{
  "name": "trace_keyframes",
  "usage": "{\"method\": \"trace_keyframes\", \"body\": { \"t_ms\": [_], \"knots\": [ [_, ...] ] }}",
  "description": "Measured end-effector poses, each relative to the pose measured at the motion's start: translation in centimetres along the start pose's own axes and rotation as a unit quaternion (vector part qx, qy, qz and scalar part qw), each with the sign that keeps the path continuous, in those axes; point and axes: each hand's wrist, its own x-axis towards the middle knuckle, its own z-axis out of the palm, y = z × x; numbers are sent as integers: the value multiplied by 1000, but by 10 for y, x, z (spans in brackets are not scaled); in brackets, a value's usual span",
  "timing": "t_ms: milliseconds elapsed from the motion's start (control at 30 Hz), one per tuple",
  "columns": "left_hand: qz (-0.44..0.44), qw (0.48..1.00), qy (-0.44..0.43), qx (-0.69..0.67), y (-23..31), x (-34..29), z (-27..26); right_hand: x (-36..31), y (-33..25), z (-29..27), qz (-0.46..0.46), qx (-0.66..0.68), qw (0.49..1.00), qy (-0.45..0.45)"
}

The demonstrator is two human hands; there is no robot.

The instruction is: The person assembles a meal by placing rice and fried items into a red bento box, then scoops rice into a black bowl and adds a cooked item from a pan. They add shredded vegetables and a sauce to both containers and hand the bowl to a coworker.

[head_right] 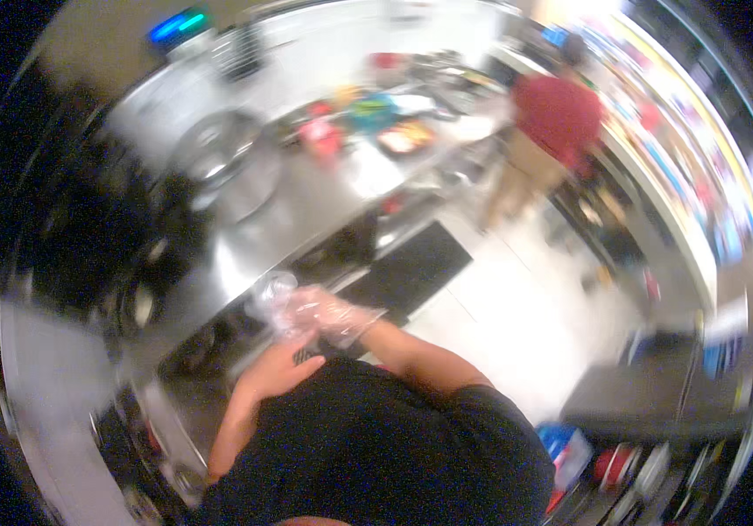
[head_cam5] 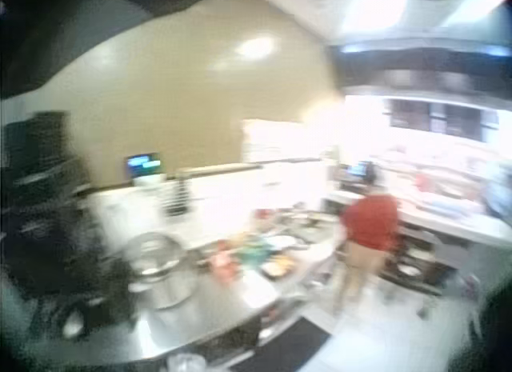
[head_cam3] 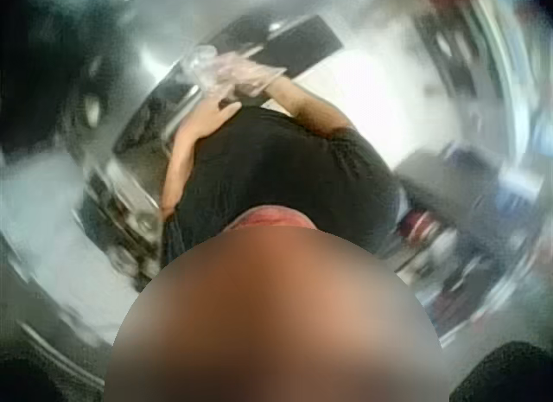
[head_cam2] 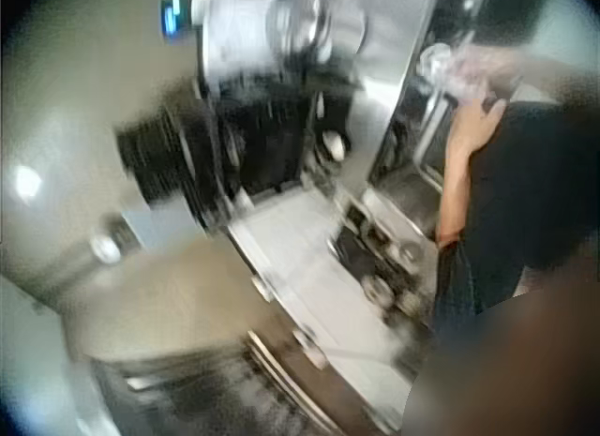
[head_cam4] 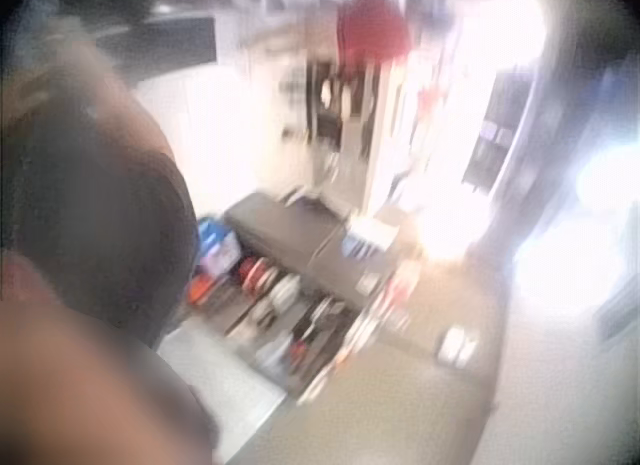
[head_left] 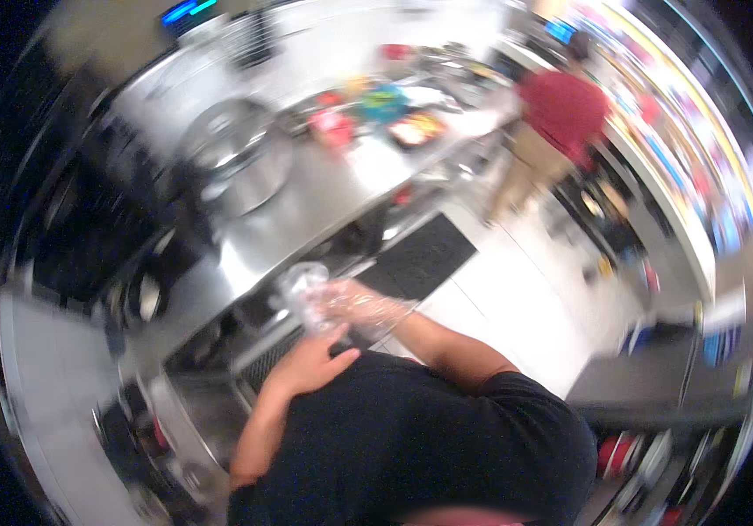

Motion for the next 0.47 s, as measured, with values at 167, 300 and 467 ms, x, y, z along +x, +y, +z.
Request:
{"method": "trace_keyframes", "body": {
  "t_ms": [167, 300, 467],
  "knots": [
    [35, 967, -174, -182, 61, 51, -4, -124, 66, -135, -56, 191, 941, 274],
    [197, 945, 66, -252, 130, 97, -79, -284, 191, -257, 212, -434, 773, 412],
    [537, 795, -176, -219, 277, 160, -189, -520, 327, -225, 530, -479, 645, 273]
  ]
}}
